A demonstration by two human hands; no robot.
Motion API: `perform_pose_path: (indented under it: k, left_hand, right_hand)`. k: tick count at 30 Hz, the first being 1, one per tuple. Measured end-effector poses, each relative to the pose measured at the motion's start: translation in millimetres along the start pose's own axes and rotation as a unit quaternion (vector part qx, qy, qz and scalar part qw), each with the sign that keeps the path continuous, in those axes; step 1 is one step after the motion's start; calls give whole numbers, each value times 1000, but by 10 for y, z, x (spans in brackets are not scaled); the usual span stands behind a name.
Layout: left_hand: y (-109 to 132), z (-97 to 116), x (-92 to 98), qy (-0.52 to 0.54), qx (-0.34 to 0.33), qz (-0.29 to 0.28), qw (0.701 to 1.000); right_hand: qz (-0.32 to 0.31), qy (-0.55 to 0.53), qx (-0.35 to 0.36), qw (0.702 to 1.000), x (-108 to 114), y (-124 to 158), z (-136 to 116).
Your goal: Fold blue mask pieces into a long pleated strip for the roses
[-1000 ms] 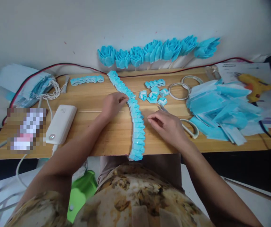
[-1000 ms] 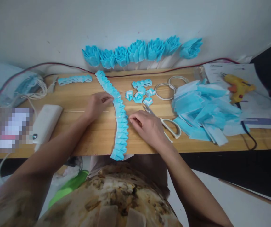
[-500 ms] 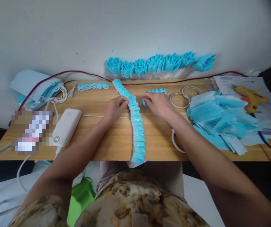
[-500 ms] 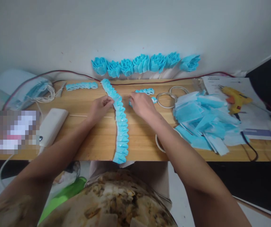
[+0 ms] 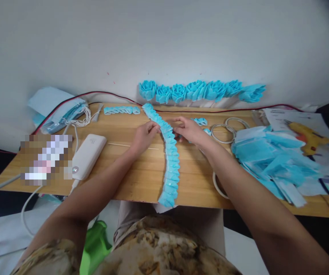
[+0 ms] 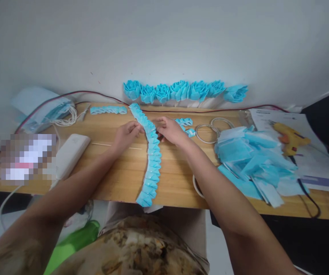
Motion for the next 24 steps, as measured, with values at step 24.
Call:
perform_pose_path:
  k: [24]
  left_hand:
    - [148, -197, -252, 310, 233, -94, 917]
  right_hand:
    - [-56, -137, 73, 986, -106, 159, -142]
Point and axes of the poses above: each hand's wrist, its own y-axis away from the middle knuckle, its own x-axis out of the back of the hand, z = x × y, the point moved 10 cm from there along -y, towards the middle knuckle, and after that the axes turned 4 degrees about -y, right-handed, at the moved point
